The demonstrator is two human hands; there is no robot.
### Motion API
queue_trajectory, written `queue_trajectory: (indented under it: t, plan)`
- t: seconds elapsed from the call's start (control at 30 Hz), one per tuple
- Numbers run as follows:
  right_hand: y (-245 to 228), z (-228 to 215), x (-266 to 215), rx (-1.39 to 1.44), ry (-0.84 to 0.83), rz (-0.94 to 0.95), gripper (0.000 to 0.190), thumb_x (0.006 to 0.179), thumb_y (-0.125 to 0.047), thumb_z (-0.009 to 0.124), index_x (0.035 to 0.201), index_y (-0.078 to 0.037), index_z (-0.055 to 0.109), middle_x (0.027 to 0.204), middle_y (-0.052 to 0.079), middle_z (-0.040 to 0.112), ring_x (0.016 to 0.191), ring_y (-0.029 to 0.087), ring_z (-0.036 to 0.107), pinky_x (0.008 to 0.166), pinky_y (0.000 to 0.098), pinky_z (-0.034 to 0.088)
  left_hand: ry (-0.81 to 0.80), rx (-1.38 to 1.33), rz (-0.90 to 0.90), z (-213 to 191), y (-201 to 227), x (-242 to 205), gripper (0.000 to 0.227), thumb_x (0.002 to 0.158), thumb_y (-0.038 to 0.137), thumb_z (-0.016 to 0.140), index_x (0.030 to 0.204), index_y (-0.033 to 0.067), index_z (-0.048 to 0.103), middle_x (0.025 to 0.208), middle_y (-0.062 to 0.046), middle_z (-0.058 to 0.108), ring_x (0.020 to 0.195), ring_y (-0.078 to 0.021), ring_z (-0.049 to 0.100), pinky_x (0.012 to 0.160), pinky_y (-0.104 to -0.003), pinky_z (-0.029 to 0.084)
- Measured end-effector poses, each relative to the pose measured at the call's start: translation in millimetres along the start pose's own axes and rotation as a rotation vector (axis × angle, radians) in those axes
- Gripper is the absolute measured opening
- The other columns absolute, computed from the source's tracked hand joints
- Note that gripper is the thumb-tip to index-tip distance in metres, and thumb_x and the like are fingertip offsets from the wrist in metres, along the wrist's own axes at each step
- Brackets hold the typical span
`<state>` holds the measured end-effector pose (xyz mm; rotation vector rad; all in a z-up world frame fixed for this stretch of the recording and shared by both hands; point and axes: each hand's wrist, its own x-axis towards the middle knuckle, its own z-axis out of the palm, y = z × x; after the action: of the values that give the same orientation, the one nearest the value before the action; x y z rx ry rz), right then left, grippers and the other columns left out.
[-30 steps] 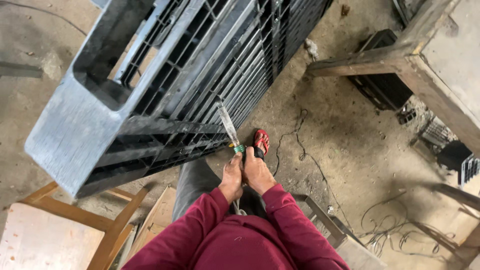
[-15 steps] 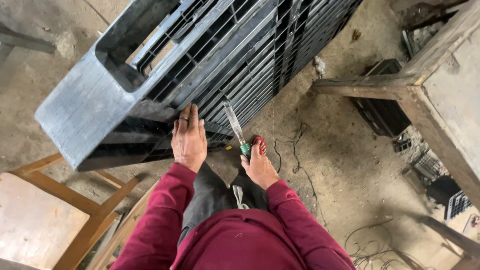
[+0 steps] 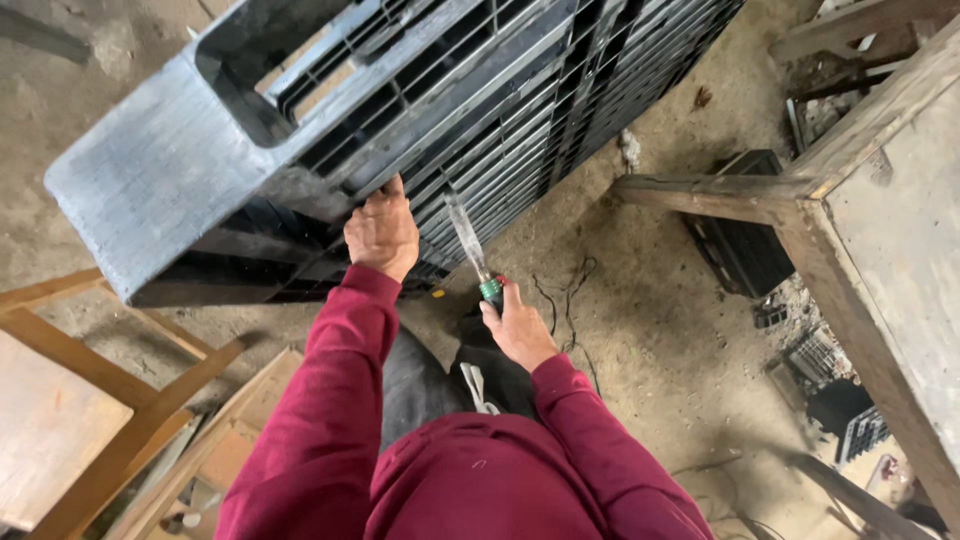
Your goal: The person uses a soldering iron to melt and fuse the seams of a large black plastic crate. They hold the crate steady with one hand while applying the heated tool to the plastic grid structure, moving along the edges to join the material.
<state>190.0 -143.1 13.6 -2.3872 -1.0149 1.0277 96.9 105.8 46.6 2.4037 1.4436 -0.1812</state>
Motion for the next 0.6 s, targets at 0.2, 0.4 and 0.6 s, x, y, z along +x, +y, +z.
queue_trajectory:
  t: [0.2,0.4,0.6]
  plan:
    - [-15.3,-19.9,-36.7,0.185,0.092,0.059,0.039,0.089,-0.036,0.073,0.113,-0.008,0.059,0.081,0.026,0.071,0.079,0.049,0.068,0.066,0.0558,0.053,0.064,-0.026,0.038,6.6,-5.3,-2.4,0.046,0.099,0.025,0.063,0.142,0.0121,0.049,0.112,-0.020,0.069,0.083,-0.0404,0.073,0.070,-0.051,0.059]
    - [-15.8,-14.6,-34.2,0.286,0.154,0.013,0.037,0.089,-0.034,0.073,0.109,-0.005,0.059,0.078,0.022,0.071,0.068,0.039,0.072,0.060,0.0473,0.055,0.086,-0.048,0.055,8.1,-7.1,-3.4,0.056,0.096,0.029,0.066,0.145,0.0096,0.046,0.116,-0.021,0.068,0.085,-0.0407,0.073,0.073,-0.050,0.059]
    - [-17.3,-17.3,-24.0,0.242,0.107,0.095,0.040,0.089,-0.035,0.072,0.113,-0.005,0.059,0.073,0.023,0.069,0.066,0.040,0.070,0.061,0.0473,0.053,0.097,-0.064,0.075,5.9,-7.2,-5.1,0.059,0.096,0.028,0.066,0.147,0.0075,0.044,0.122,-0.023,0.066,0.086,-0.0416,0.072,0.073,-0.050,0.059]
